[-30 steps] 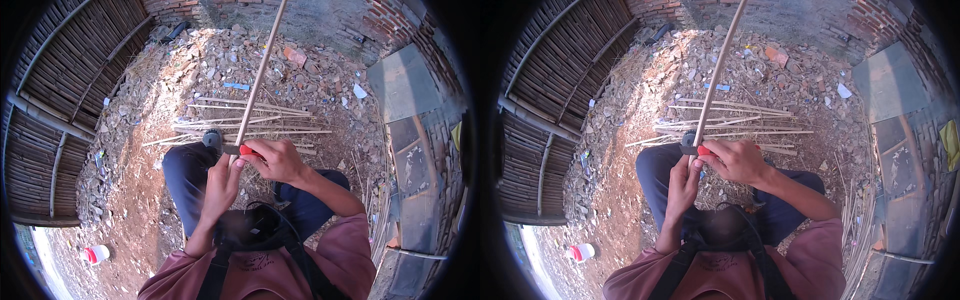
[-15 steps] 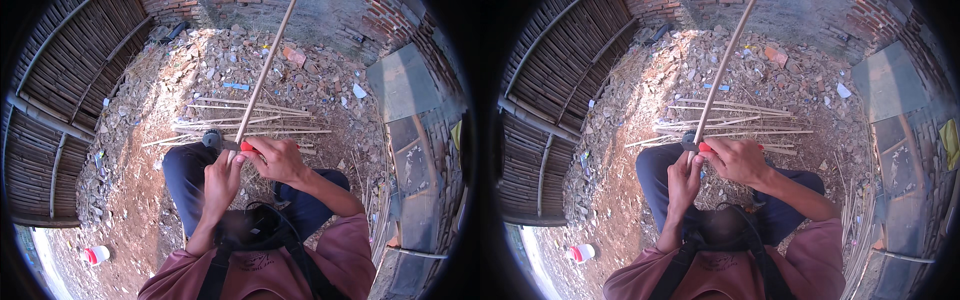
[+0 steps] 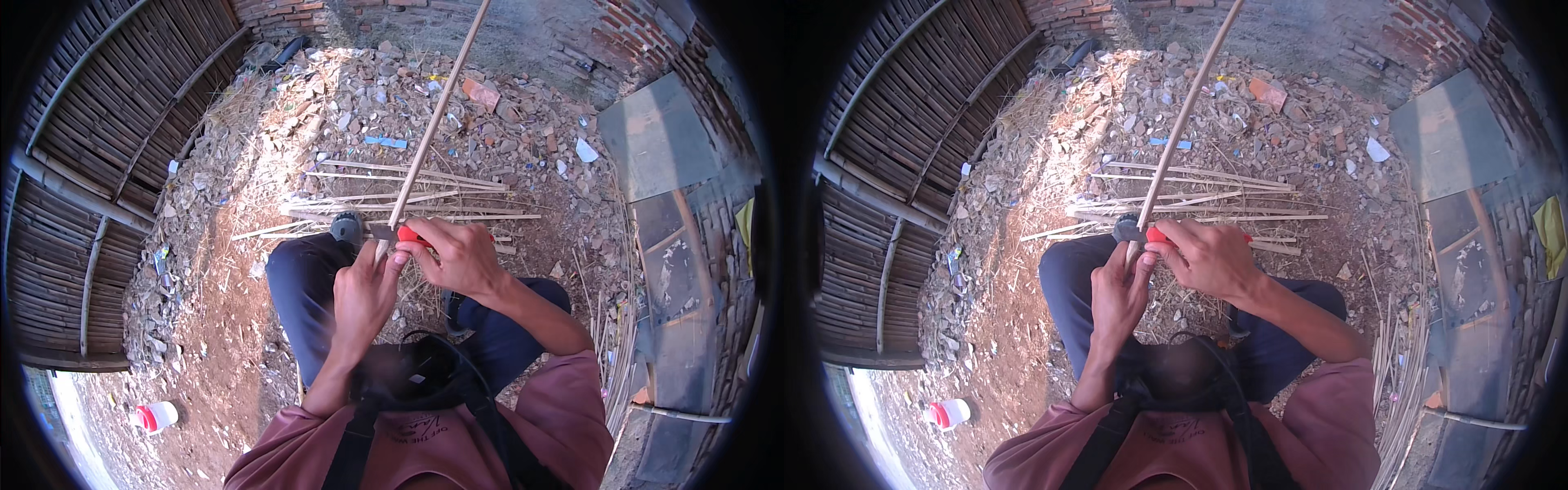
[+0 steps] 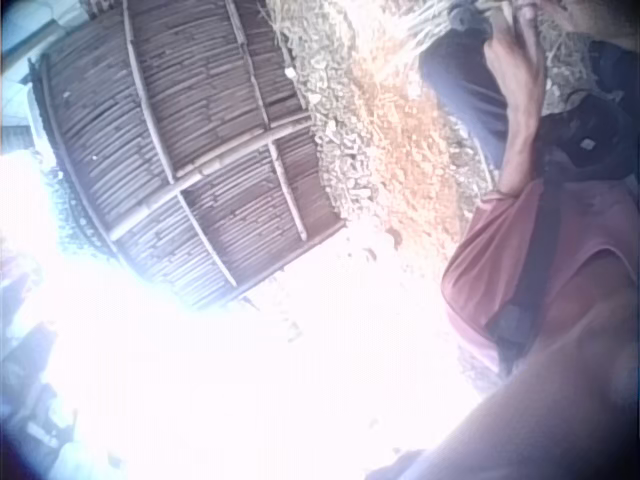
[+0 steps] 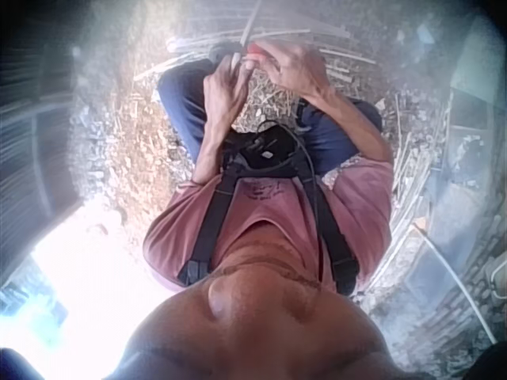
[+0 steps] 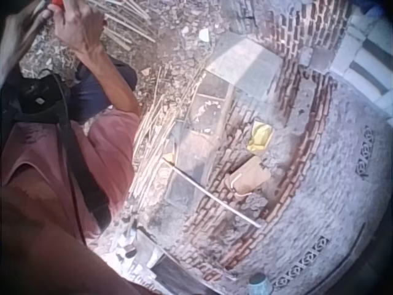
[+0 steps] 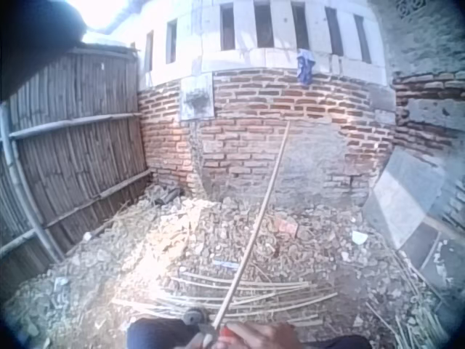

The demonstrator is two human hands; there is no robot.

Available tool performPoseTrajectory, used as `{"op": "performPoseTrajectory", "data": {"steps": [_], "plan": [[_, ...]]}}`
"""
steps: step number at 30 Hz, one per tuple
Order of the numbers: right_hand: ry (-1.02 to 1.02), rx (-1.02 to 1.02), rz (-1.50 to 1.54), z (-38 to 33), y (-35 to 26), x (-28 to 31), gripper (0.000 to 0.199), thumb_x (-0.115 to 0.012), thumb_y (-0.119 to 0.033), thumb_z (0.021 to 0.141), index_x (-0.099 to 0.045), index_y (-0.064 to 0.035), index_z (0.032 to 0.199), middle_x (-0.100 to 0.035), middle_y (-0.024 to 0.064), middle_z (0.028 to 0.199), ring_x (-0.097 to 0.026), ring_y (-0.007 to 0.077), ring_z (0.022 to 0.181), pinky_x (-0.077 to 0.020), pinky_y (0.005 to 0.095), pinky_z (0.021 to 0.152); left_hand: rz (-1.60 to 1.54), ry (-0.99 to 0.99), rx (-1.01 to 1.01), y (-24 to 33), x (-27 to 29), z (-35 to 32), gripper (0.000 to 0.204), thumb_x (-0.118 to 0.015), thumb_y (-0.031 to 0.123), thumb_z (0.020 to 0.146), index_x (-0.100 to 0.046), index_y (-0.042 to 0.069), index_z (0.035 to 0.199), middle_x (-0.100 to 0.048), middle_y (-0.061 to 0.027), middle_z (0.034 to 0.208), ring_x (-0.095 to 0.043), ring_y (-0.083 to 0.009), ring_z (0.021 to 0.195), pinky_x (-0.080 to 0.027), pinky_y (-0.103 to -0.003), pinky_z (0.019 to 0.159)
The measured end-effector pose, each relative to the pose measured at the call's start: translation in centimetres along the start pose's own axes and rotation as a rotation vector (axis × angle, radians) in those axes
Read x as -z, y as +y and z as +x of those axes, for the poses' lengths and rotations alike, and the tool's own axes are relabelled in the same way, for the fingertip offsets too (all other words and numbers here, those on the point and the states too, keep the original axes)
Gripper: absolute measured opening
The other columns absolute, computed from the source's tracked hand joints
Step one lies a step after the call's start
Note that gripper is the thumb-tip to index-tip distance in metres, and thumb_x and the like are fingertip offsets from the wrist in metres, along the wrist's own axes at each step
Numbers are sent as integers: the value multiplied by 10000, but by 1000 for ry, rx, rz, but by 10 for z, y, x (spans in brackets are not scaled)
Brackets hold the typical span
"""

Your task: The person scrapes a thin wooden strip using a utility knife, moving the blade along the length of the wood to smooth its surface while holding the strip in their other hand.

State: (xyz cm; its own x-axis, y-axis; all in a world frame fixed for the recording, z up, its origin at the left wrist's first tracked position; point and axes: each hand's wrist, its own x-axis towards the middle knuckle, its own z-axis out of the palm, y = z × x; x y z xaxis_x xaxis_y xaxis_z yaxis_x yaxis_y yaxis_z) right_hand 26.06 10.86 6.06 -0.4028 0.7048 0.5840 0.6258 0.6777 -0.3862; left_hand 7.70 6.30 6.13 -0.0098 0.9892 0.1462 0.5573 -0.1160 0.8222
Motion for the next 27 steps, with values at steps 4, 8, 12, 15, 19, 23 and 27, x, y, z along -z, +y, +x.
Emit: {"op": "performPoseTrajectory", "data": {"steps": [4,8,12,15,19,23,27], "plan": [[-7,8,-20,1,0,1,238,-727,-340,1009,-692,-106,1038,-714,62,775,-711,251,591,-524,383,489,5,-1,-20,-3,0,0,360,-672,340,1065,-580,7,963,-638,-233,664,-678,-482,687,-501,-511,578],[26,30,-14,3,1,0,236,-728,-337,1009,-690,-105,1036,-709,58,777,-707,247,589,-521,376,487,-18,28,-54,-6,-2,1,308,-648,276,1087,-606,-3,965,-564,-165,620,-560,-321,515,-450,-397,549],[25,29,-2,4,0,0,221,-724,-324,1013,-689,-107,1026,-703,58,784,-703,253,588,-523,381,490,17,28,-54,-9,-2,0,303,-628,277,1098,-608,-5,990,-575,-179,629,-584,-378,536,-456,-417,552],[18,33,-25,5,3,-2,229,-722,-327,1017,-700,-100,1034,-718,67,770,-720,235,608,-530,361,492,8,15,-37,-8,0,1,315,-637,301,1087,-595,8,979,-603,-201,638,-626,-428,595,-469,-478,565],[158,-355,-50,32,50,39,290,-679,-328,1053,-733,-44,1083,-735,109,741,-727,206,628,-522,350,547,19,-31,-17,-19,1,-16,344,-620,275,1103,-561,4,899,-536,-170,594,-558,-370,511,-439,-425,542],[244,-448,-50,37,93,68,354,-627,-337,1089,-746,-4,1090,-734,104,738,-646,154,599,-471,338,584,10,-89,21,-32,3,-41,296,-663,264,1069,-567,18,934,-603,-202,613,-646,-447,589,-463,-488,526],[296,-475,200,24,91,48,373,-615,-368,1100,-702,-8,1142,-697,58,754,-536,91,629,-413,294,598,-111,-62,-20,-24,5,-31,298,-609,240,1098,-558,-8,940,-600,-191,629,-640,-400,558,-450,-461,526]]}}
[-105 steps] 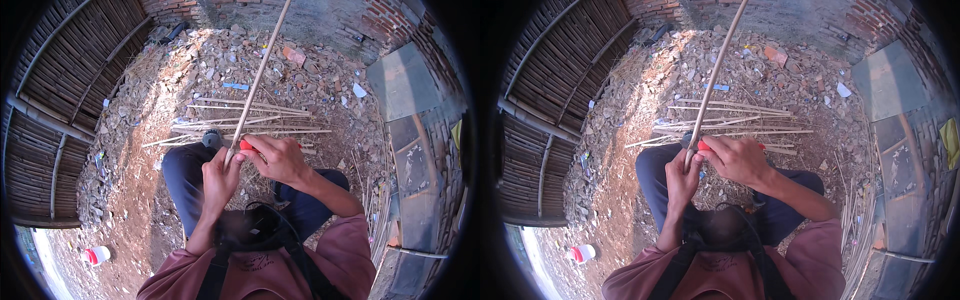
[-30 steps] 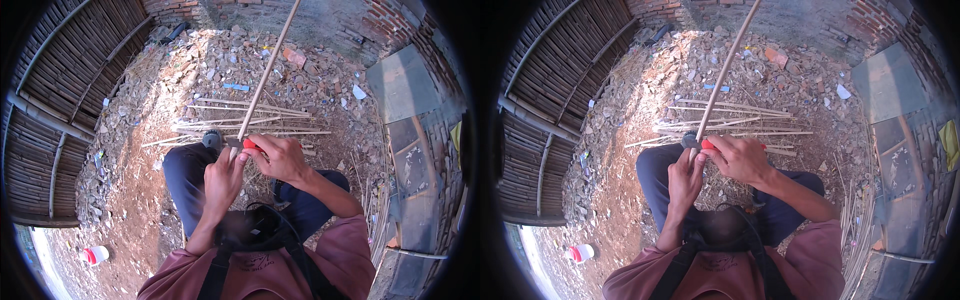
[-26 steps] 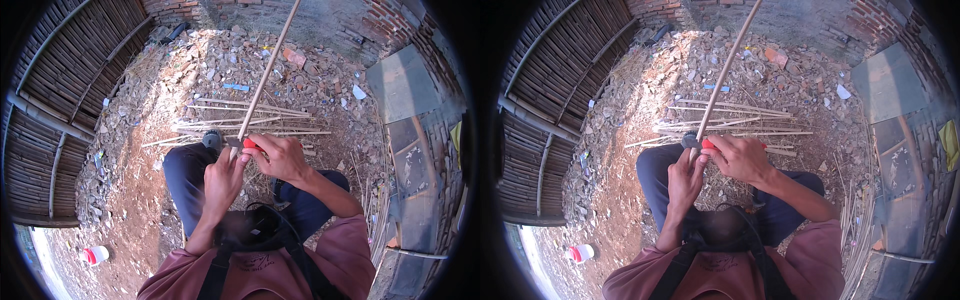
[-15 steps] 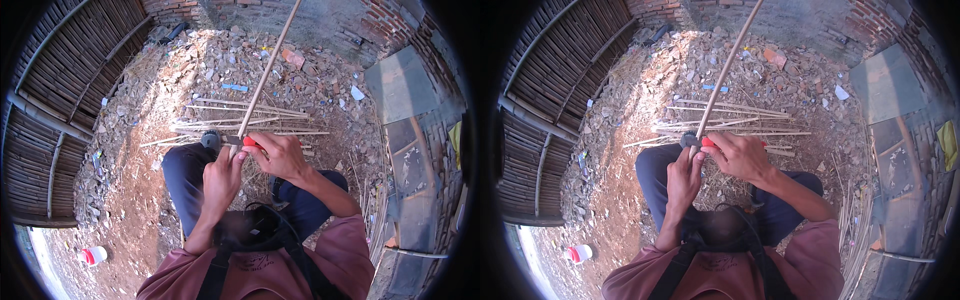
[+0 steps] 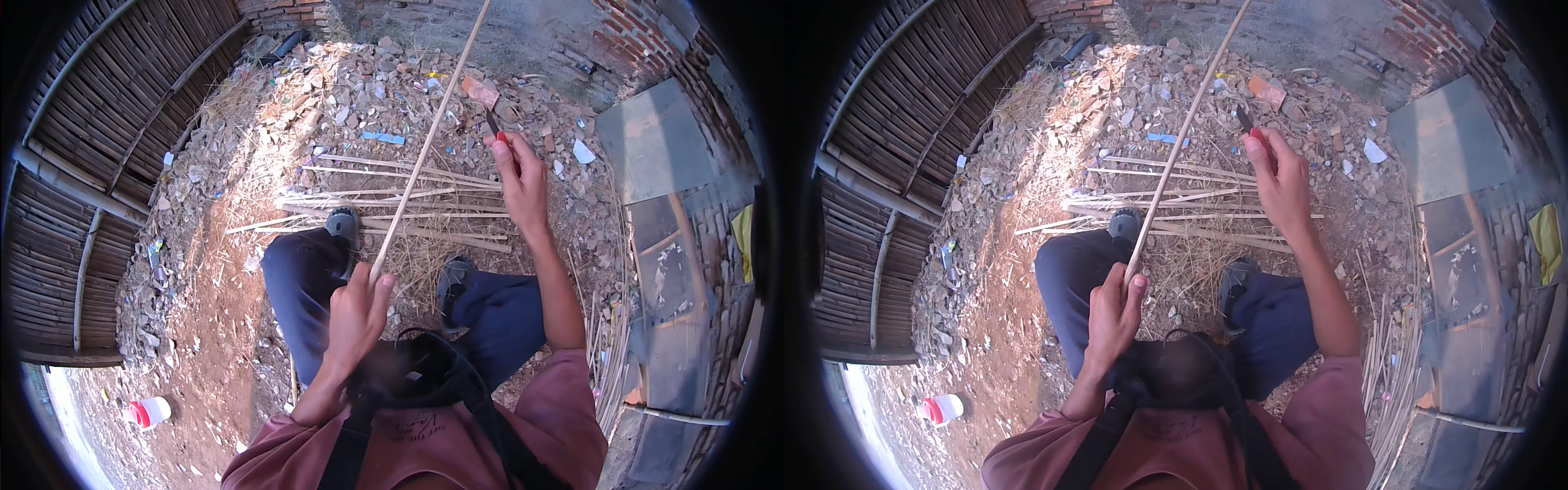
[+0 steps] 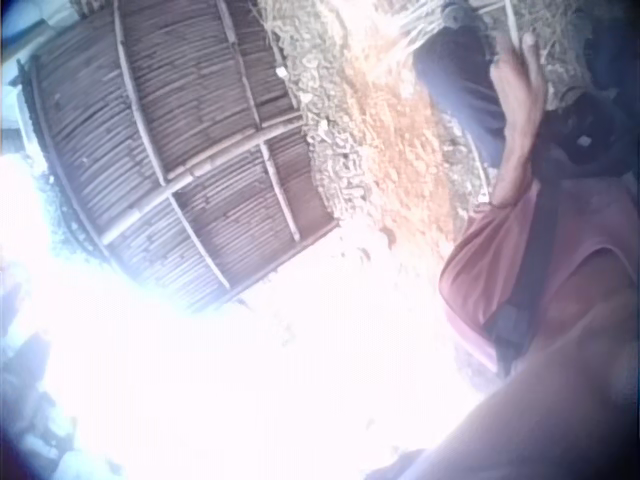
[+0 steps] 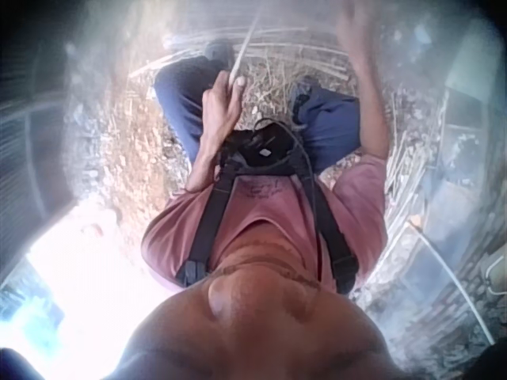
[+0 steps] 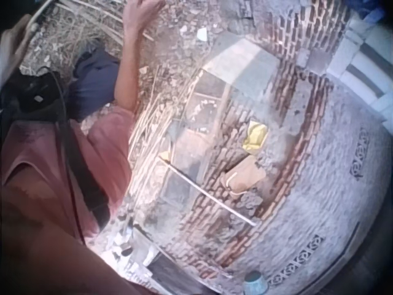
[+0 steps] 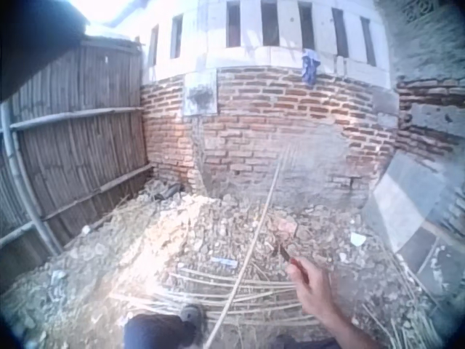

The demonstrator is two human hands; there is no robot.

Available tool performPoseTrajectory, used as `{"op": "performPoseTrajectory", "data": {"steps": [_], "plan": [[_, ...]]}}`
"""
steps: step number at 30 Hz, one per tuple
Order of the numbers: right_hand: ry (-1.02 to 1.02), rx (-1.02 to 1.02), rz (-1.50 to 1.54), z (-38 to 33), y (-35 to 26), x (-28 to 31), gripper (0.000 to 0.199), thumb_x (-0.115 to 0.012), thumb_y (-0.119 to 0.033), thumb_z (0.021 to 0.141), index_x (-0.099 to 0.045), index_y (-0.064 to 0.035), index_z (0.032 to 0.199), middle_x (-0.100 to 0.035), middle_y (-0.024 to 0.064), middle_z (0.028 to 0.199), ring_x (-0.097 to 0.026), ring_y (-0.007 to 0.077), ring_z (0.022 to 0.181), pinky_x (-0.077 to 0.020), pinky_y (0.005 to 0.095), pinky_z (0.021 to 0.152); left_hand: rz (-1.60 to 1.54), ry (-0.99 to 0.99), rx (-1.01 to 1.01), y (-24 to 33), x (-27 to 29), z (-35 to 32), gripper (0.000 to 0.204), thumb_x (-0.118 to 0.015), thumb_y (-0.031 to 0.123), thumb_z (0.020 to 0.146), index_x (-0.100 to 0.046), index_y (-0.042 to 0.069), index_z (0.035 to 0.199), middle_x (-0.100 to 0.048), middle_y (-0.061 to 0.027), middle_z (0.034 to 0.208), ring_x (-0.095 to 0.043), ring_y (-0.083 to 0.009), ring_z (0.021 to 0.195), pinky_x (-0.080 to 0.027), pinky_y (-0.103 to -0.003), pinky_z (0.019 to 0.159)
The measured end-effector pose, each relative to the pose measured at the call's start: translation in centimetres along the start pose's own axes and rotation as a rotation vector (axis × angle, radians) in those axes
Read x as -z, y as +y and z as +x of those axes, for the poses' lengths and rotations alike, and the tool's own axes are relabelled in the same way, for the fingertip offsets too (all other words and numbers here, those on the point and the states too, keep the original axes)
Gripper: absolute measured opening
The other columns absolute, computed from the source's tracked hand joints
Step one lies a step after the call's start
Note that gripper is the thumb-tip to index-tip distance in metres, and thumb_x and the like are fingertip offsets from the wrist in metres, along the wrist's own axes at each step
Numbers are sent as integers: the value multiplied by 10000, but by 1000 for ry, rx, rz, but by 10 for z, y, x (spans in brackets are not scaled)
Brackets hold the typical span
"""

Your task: The person scrapes a thin wooden strip using a utility knife, moving the blade along the length of the wood to smooth its surface while holding the strip in their other hand.

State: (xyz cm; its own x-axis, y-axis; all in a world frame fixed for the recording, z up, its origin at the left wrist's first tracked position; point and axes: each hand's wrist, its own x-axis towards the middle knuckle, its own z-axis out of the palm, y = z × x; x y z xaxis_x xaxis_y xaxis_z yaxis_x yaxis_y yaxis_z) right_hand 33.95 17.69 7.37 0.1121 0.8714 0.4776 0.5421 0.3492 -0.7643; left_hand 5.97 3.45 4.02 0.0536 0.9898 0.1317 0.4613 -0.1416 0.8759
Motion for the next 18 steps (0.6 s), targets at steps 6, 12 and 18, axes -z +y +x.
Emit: {"op": "performPoseTrajectory", "data": {"steps": [6,12,18], "plan": [[-279,119,66,-29,-15,-15,307,-657,-321,1084,-669,-24,1158,-721,91,848,-649,137,693,-485,300,650,-124,23,64,-2,3,8,300,-514,232,1139,-585,-25,1001,-565,-152,642,-577,-280,555,-438,-425,567],[-497,419,13,-61,-32,-38,278,-754,-326,998,-677,-68,1068,-734,95,869,-746,288,730,-574,401,631,-182,-18,55,18,3,16,283,-625,246,1096,-583,-23,1018,-564,-101,669,-527,-149,612,-426,-358,585],[-492,519,20,-76,-38,-46,234,-754,-287,989,-683,-76,1060,-730,82,861,-745,274,702,-564,384,571,-241,-87,19,0,3,17,187,-681,175,1076,-634,-1,1118,-577,36,764,-442,-25,683,-356,-242,582]]}}
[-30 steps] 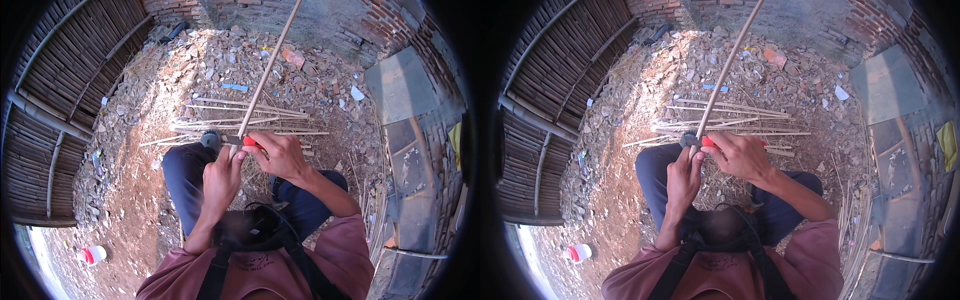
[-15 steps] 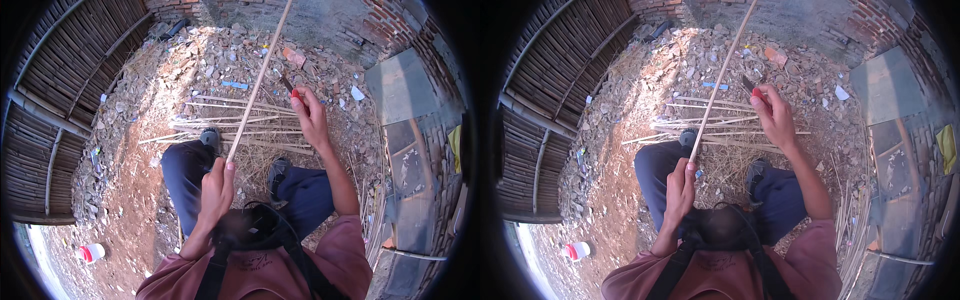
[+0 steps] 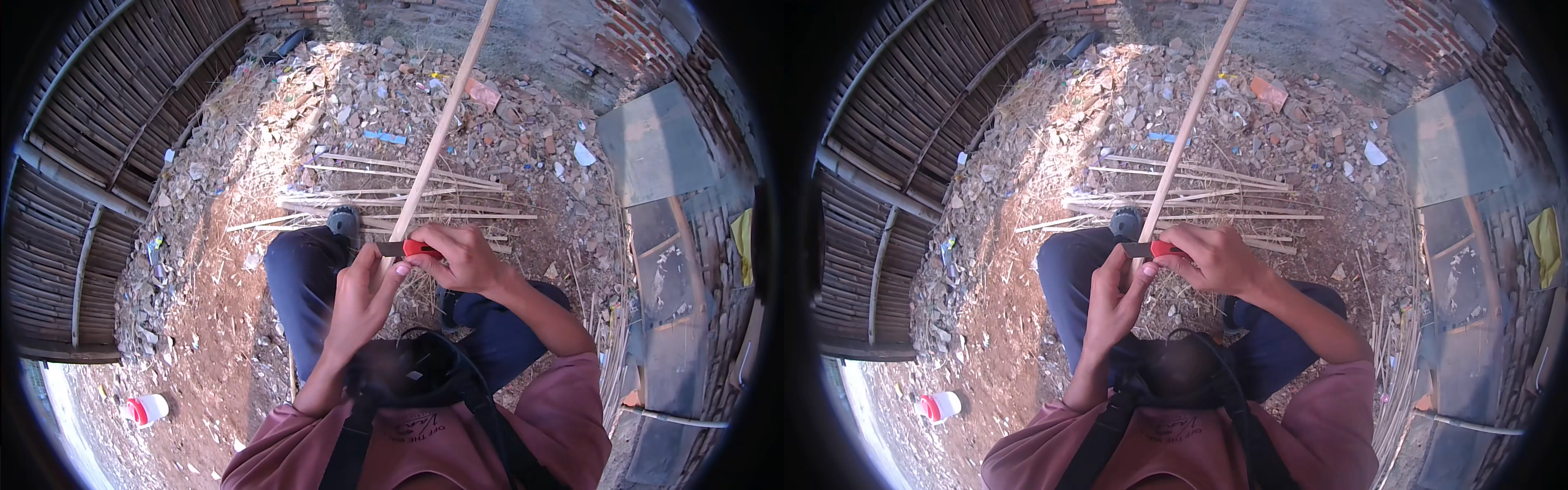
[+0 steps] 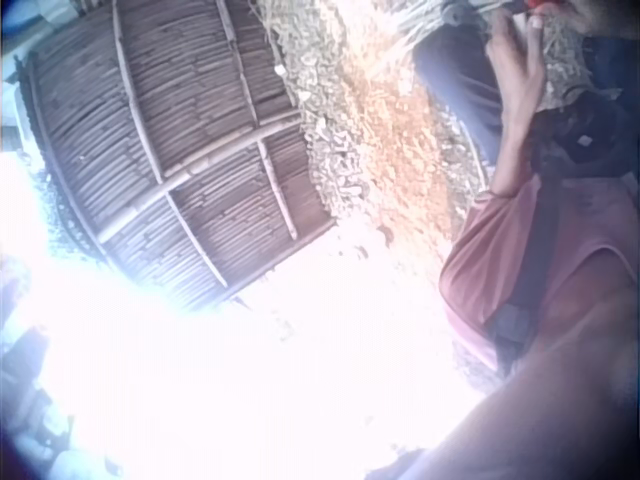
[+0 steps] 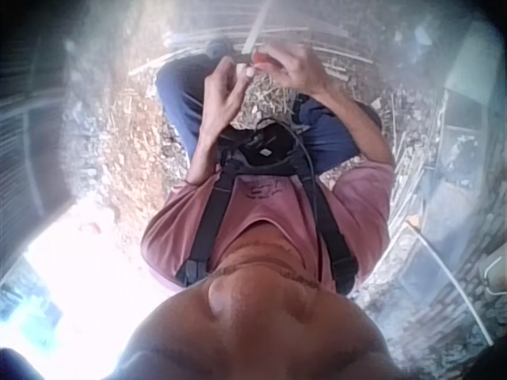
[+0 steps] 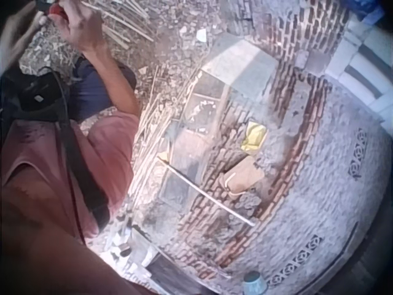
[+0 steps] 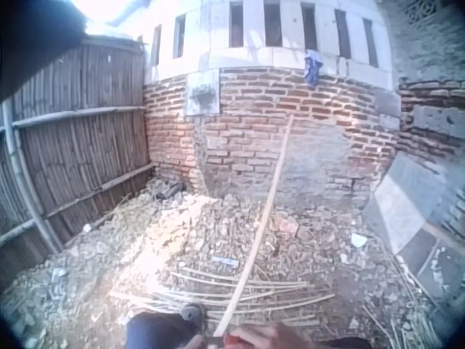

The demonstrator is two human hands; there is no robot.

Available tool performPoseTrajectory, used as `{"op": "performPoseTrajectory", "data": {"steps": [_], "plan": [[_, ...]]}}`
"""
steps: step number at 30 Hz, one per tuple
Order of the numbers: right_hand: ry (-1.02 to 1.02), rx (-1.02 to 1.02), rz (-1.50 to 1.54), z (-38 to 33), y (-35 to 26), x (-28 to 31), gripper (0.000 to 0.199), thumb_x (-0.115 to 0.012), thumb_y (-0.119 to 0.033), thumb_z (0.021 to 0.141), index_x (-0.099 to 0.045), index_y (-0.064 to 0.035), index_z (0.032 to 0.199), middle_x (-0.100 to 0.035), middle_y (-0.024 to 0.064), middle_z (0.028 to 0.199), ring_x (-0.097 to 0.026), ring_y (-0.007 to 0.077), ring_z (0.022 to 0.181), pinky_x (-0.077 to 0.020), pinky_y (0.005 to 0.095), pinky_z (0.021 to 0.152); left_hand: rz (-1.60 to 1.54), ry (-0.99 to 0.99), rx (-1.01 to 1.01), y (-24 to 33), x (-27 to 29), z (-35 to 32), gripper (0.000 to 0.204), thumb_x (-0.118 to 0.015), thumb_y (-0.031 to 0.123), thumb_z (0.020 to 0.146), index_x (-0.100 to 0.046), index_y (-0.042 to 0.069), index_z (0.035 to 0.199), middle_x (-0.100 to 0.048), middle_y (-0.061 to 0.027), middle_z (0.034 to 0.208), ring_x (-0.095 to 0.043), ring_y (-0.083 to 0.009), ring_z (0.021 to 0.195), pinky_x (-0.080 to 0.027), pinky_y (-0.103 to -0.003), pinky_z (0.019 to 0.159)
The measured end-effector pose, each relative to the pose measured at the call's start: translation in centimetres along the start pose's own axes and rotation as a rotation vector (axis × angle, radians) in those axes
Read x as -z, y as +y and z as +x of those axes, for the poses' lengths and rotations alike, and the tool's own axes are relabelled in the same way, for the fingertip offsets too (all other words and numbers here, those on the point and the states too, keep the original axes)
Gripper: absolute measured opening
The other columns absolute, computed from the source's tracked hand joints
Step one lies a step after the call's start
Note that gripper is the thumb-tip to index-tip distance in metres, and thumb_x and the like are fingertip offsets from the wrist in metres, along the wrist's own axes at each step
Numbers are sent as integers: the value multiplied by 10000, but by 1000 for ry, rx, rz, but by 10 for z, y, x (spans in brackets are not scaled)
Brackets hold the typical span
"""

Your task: The person scrapes a thin wooden strip using a utility knife, moving the blade along the length of the wood to smooth its surface while holding the strip in their other hand.

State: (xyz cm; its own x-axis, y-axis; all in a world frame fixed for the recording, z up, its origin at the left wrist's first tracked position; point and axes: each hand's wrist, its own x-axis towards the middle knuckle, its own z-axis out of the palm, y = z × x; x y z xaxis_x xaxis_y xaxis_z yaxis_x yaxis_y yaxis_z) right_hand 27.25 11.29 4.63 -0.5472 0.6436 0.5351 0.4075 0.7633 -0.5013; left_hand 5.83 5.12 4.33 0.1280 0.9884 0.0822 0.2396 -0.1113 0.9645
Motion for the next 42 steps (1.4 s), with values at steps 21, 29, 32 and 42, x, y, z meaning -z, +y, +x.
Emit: {"op": "performPoseTrajectory", "data": {"steps": [21,29,32,42], "plan": [[119,-44,-62,7,-5,-5,195,-774,-259,952,-733,-104,1064,-766,49,883,-741,244,665,-556,372,544,144,108,-39,5,-12,5,224,-612,207,1111,-610,-16,1125,-570,-63,689,-459,-90,613,-402,-321,559],[209,-44,-90,10,5,-2,210,-780,-308,964,-745,-111,1028,-774,41,887,-741,224,667,-543,359,532,190,98,-61,14,-12,5,216,-635,183,1084,-558,-15,1043,-593,-215,660,-624,-448,601,-457,-476,554],[190,-24,-92,11,5,1,214,-780,-311,965,-746,-112,1033,-774,38,883,-740,222,667,-542,356,534,181,125,-119,10,-12,4,225,-593,205,1113,-564,-5,1038,-505,-134,619,-498,-241,507,-403,-395,532],[313,-180,-59,20,24,16,241,-746,-286,1013,-753,-54,1079,-788,106,889,-749,219,690,-553,348,586,255,81,-53,7,-8,-7,224,-612,202,1097,-552,-6,1037,-547,-203,632,-580,-406,570,-433,-476,549]]}}
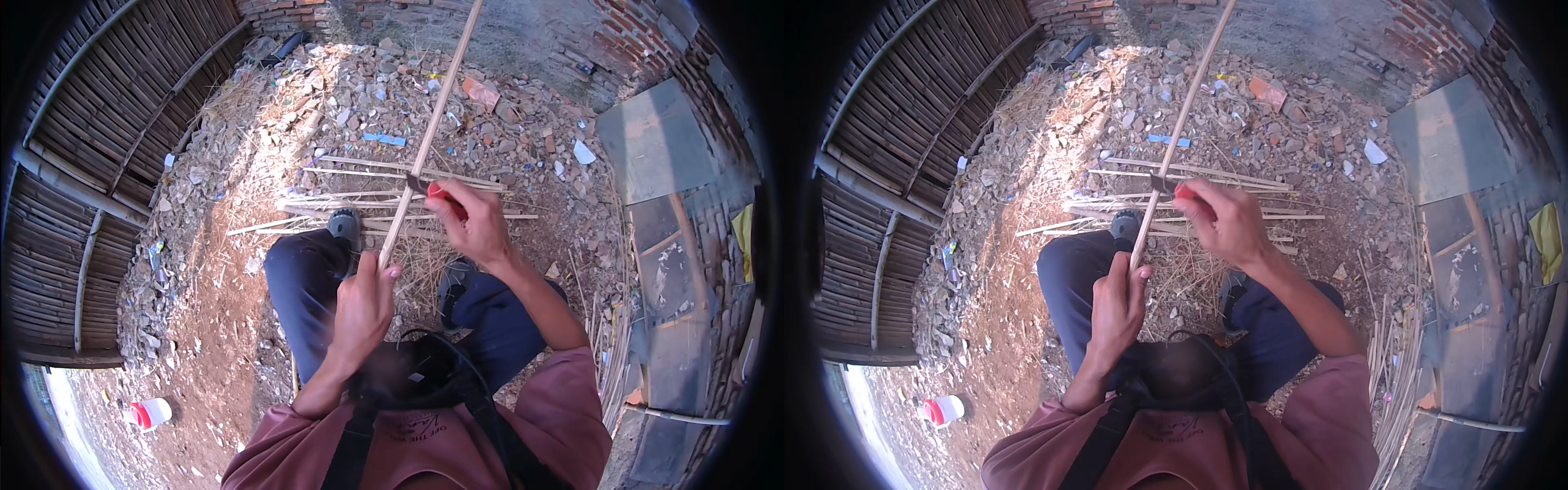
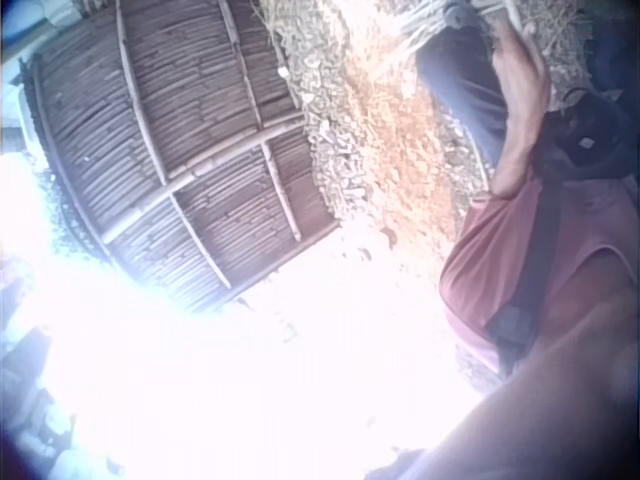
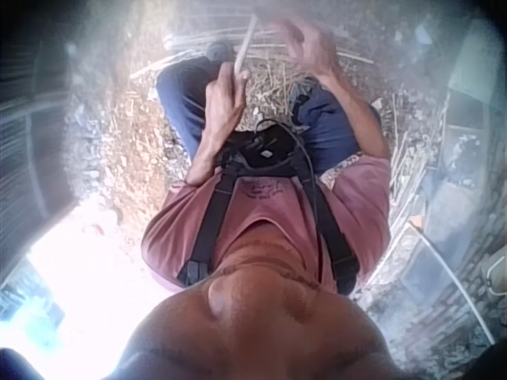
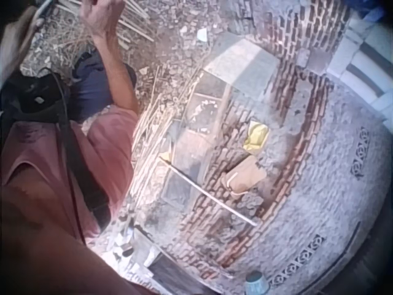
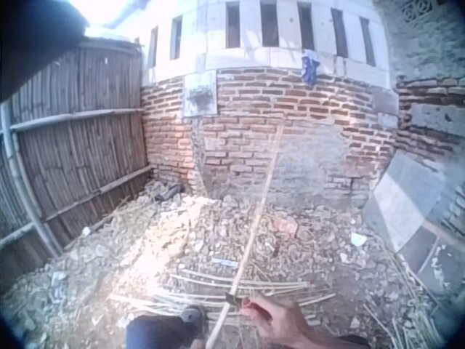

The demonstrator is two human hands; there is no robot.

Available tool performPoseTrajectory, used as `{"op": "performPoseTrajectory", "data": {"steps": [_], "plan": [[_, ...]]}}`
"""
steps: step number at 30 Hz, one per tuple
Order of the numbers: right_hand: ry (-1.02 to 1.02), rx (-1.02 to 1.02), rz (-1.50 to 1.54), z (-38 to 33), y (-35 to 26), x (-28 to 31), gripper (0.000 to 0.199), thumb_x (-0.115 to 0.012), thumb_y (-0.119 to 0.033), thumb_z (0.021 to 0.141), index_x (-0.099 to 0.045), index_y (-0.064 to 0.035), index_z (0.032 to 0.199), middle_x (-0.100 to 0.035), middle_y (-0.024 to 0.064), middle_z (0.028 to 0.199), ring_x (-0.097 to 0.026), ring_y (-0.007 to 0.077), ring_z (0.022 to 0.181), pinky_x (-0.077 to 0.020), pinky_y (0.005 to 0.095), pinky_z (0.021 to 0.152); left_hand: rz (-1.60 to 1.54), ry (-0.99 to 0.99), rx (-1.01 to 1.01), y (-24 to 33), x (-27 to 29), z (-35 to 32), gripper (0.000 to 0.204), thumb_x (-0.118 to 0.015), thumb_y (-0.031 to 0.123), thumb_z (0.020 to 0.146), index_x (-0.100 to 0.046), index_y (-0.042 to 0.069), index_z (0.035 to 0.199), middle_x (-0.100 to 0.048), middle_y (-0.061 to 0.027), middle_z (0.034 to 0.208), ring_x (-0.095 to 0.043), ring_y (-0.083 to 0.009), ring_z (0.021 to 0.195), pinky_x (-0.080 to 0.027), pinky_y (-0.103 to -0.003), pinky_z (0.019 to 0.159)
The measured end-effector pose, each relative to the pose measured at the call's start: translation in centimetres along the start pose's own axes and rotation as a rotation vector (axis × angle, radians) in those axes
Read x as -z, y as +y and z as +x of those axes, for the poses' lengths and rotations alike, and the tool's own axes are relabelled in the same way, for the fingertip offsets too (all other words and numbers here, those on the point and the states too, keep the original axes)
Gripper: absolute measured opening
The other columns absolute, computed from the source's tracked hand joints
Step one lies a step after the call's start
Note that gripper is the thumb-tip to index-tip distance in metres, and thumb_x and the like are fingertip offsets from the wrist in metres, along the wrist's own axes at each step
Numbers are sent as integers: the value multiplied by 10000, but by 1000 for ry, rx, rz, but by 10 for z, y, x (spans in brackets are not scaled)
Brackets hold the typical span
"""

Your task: The person scrapes a thin wooden strip using a utility knife, moving the blade along the length of the wood to smooth its surface while holding the strip in their other hand.

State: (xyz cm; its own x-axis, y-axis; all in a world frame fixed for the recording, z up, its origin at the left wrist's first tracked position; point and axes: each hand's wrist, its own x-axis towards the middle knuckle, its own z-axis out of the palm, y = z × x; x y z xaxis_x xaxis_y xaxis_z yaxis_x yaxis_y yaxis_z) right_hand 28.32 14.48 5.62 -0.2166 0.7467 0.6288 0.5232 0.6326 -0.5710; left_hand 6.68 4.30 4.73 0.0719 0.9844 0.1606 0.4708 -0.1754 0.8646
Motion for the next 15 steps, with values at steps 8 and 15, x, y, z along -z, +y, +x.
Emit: {"op": "performPoseTrajectory", "data": {"steps": [8,15], "plan": [[183,-220,-68,32,56,51,277,-692,-263,1059,-732,6,1112,-702,67,721,-605,104,619,-440,286,579,28,-90,-14,-17,-4,-27,251,-624,224,1096,-553,-7,1030,-537,-164,627,-552,-346,541,-426,-440,562],[134,-196,-41,30,61,54,247,-708,-229,1048,-721,16,1082,-633,51,683,-513,87,597,-386,291,551,-4,-136,17,-14,0,-26,265,-602,244,1106,-558,2,1006,-566,-180,634,-604,-387,577,-446,-464,561]]}}
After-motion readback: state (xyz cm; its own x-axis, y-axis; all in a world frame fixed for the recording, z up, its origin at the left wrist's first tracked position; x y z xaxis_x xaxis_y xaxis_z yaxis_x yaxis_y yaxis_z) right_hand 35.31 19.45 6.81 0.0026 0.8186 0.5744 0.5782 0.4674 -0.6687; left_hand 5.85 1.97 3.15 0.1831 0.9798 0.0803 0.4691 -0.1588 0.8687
